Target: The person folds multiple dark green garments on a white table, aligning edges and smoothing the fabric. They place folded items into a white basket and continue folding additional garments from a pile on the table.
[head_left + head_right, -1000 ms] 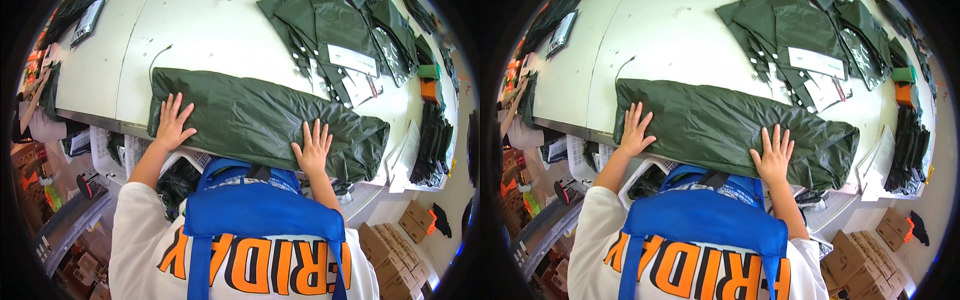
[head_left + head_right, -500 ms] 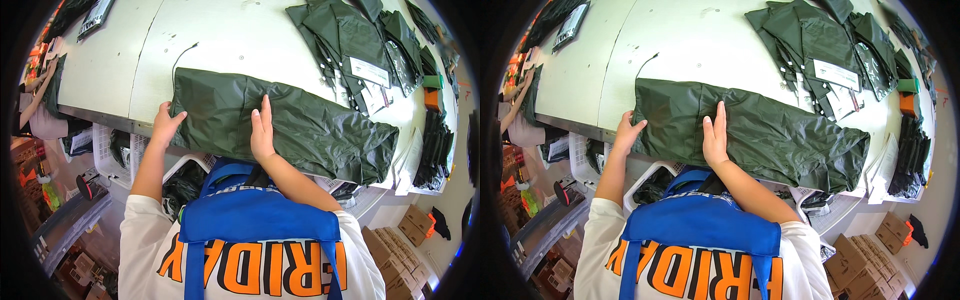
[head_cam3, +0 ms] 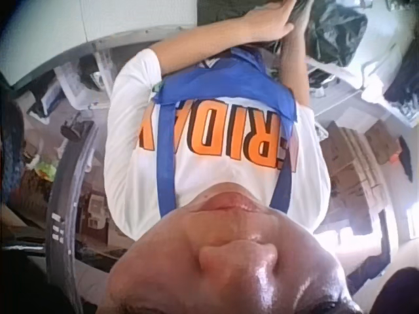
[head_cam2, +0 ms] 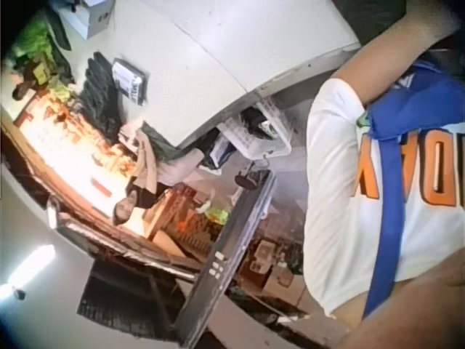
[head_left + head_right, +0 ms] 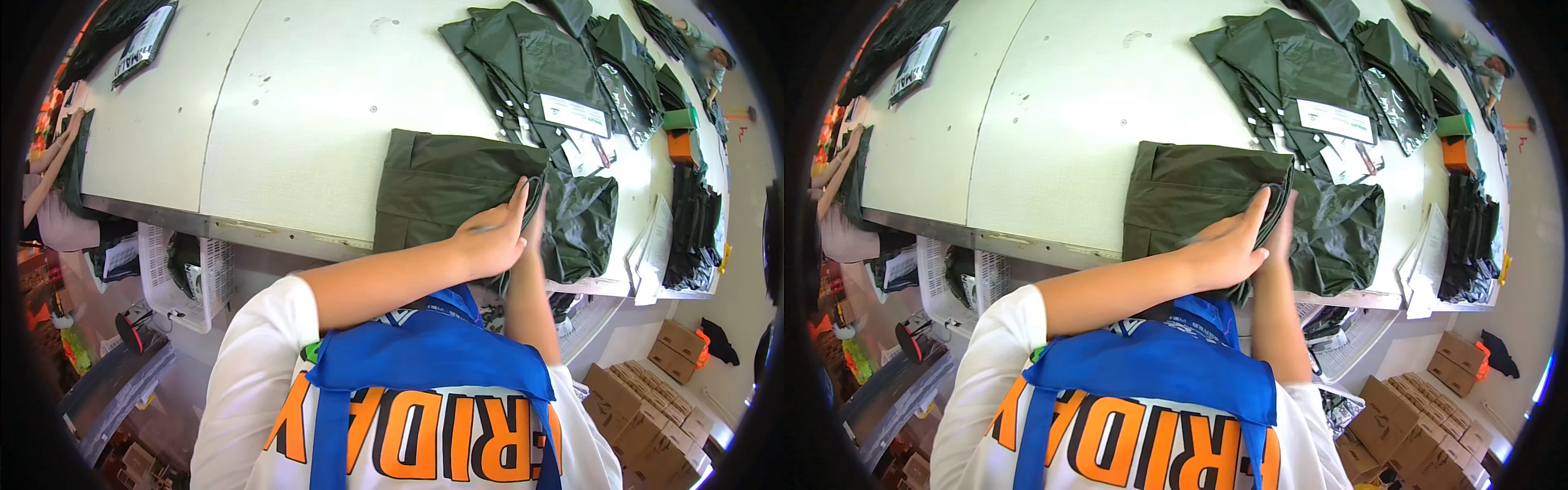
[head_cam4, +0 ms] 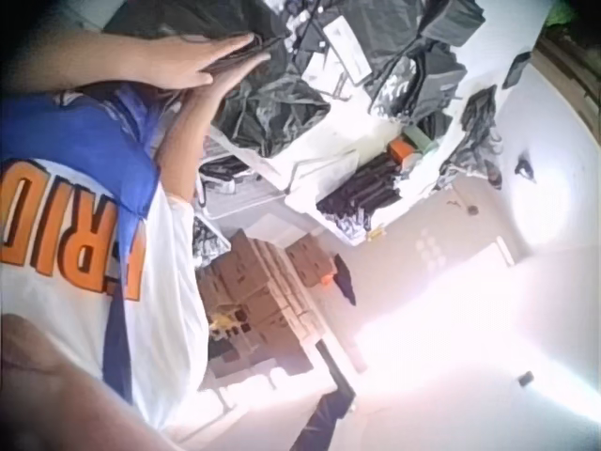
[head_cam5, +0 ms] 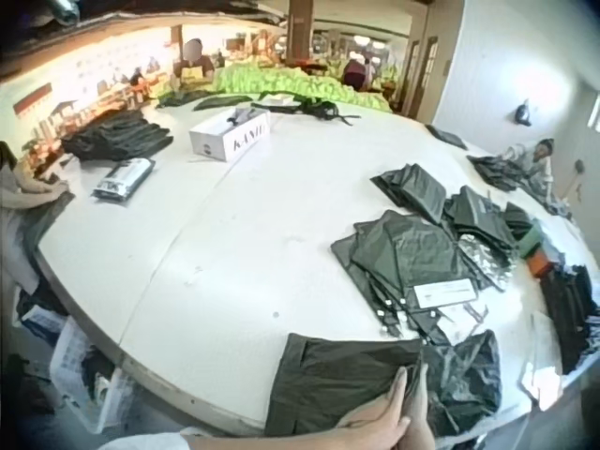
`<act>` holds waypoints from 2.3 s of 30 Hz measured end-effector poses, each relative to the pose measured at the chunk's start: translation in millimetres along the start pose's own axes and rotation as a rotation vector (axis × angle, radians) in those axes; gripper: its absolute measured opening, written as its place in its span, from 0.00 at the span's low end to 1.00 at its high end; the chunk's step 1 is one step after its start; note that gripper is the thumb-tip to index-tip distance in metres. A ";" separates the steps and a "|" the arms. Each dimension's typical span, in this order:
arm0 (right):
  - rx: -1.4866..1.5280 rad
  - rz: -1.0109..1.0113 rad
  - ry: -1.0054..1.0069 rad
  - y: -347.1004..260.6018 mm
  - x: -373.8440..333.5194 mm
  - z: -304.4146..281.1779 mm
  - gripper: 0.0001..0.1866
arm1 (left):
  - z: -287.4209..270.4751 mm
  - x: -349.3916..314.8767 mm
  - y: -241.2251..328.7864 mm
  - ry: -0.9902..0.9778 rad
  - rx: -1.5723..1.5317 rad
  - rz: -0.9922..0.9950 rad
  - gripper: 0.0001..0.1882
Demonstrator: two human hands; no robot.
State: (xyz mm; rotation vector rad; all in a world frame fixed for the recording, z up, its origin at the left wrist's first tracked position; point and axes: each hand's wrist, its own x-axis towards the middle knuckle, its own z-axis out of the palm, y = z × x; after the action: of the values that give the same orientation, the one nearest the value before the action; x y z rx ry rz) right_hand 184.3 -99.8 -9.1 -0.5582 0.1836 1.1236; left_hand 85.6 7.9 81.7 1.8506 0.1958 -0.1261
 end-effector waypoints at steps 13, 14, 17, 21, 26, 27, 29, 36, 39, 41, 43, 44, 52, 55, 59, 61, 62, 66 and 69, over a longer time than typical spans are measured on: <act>-1.462 -0.319 0.558 -9.5 -11.7 -22.8 0.31 | 14.4 -18.9 -78.5 0.320 0.950 -0.167 0.43; -1.463 -0.357 0.543 -7.4 -9.3 -29.6 0.32 | 21.7 -5.9 -73.3 0.322 0.939 -0.184 0.44; -1.668 -0.055 0.243 -61.7 -15.4 -16.1 0.32 | 35.2 15.3 -80.9 0.353 0.923 -0.195 0.45; -1.500 0.025 0.427 -231.6 -6.4 2.3 0.21 | 44.5 14.7 -101.4 0.407 0.972 -0.193 0.47; -0.968 -0.558 0.679 -416.6 83.7 -92.3 0.21 | 44.1 19.2 -109.7 0.420 0.997 -0.136 0.46; -1.008 -0.547 0.693 -435.6 101.6 -96.9 0.22 | 42.5 18.9 -108.6 0.411 1.005 -0.132 0.45; -1.117 -0.557 0.677 -454.7 139.5 -107.6 0.24 | 40.5 22.3 -108.1 0.397 1.034 -0.124 0.43; -1.379 -0.466 0.301 -389.7 218.5 -10.8 0.29 | 45.6 18.6 -116.6 0.440 1.034 -0.119 0.41; -1.389 -0.566 0.368 -399.5 253.2 -16.6 0.30 | 44.0 21.8 -112.3 0.423 1.030 -0.128 0.40; -1.703 -0.817 0.373 -390.9 287.0 -13.7 0.32 | 38.9 23.0 -114.3 0.410 1.033 -0.130 0.41; -1.984 -0.991 0.385 -381.0 320.5 -6.0 0.35 | 37.8 20.1 -115.4 0.379 1.018 -0.169 0.44; -2.102 -1.131 0.390 -381.1 339.6 -0.9 0.37 | 37.3 18.4 -114.9 0.381 1.007 -0.178 0.42; -2.493 -0.981 0.577 -439.1 413.0 69.0 0.08 | 47.5 10.2 -120.5 0.394 0.877 -0.235 0.38; -2.538 -0.909 0.593 -434.0 428.9 123.4 0.12 | 51.8 3.9 -127.6 0.371 0.843 -0.258 0.40; -2.567 -0.475 0.546 -388.1 501.3 112.8 0.32 | 45.1 1.3 -132.4 0.354 0.832 -0.224 0.43; -2.491 -0.403 0.678 -342.7 518.4 114.6 0.55 | 47.7 0.2 -131.2 0.348 0.827 -0.252 0.45; -2.523 -0.387 0.691 -337.4 522.4 117.8 0.56 | 51.9 -3.8 -134.5 0.340 0.817 -0.263 0.45; -2.558 -0.410 0.658 -341.5 547.6 106.8 0.45 | 52.2 -2.4 -142.8 0.433 0.812 -0.165 0.39; -2.568 -0.534 0.581 -363.8 561.0 85.2 0.32 | 48.5 -1.1 -132.3 0.402 0.820 -0.199 0.40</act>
State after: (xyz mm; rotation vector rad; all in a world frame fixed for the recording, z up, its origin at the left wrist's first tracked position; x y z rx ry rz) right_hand 740.3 279.3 -47.8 -2.8998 -1.0852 -0.0391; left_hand 58.9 -2.2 -56.3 2.6607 0.6878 0.0432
